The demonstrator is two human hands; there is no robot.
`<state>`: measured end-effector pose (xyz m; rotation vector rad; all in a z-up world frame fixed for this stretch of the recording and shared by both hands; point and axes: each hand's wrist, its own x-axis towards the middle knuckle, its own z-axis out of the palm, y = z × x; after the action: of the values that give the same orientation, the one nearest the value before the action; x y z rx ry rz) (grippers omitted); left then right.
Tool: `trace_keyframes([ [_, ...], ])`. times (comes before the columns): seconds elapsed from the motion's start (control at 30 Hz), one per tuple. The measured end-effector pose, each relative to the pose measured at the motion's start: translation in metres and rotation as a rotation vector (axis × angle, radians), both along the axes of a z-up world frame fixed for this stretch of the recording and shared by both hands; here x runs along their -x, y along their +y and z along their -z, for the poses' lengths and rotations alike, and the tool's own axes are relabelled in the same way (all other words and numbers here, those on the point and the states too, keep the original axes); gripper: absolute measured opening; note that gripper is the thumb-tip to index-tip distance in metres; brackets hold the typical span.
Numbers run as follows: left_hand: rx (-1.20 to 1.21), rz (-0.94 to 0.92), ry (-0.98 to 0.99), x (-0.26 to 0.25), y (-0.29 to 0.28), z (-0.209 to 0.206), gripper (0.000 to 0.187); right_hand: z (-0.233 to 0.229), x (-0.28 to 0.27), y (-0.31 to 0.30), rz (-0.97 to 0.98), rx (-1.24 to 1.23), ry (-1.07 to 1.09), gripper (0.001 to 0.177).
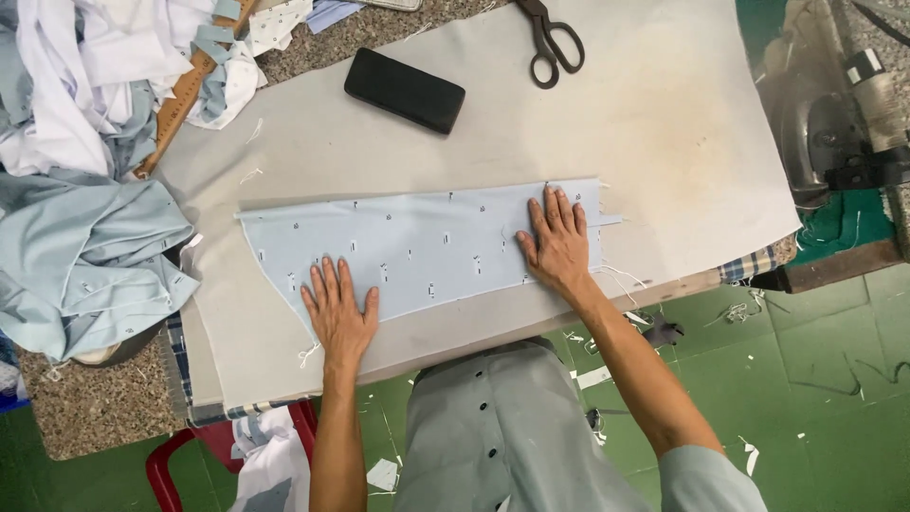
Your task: The person irons a light blue fabric piece on a worktable using a steam iron and a black pressing block. They repeatedly smooth the fabric, flip it over, and press different sections to remove wrinkles.
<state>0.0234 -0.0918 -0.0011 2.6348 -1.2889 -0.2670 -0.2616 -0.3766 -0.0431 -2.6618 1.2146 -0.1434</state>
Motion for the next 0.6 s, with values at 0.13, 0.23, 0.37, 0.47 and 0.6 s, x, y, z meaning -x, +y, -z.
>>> trace_keyframes([
  [0.13,0.01,-0.005,0.007,0.0,0.001,0.002,0.078,0.001,0.001,-0.002,-0.003,-0.006,-0.003,0.065],
  [0.23,0.021,-0.006,-0.002,0.0,-0.003,-0.002,0.078,0.002,-0.006,0.0,-0.006,-0.011,-0.015,0.065],
  [0.37,0.07,0.022,-0.009,0.002,-0.028,-0.009,0.078,0.012,-0.049,0.012,-0.039,0.064,-0.072,0.065],
  [0.47,0.077,0.057,-0.006,0.004,-0.055,-0.005,0.076,0.024,-0.093,0.033,-0.068,0.12,-0.17,0.063],
  [0.6,0.034,0.062,-0.007,0.006,-0.069,-0.002,0.075,0.02,-0.107,0.04,0.016,0.11,-0.207,0.06],
])
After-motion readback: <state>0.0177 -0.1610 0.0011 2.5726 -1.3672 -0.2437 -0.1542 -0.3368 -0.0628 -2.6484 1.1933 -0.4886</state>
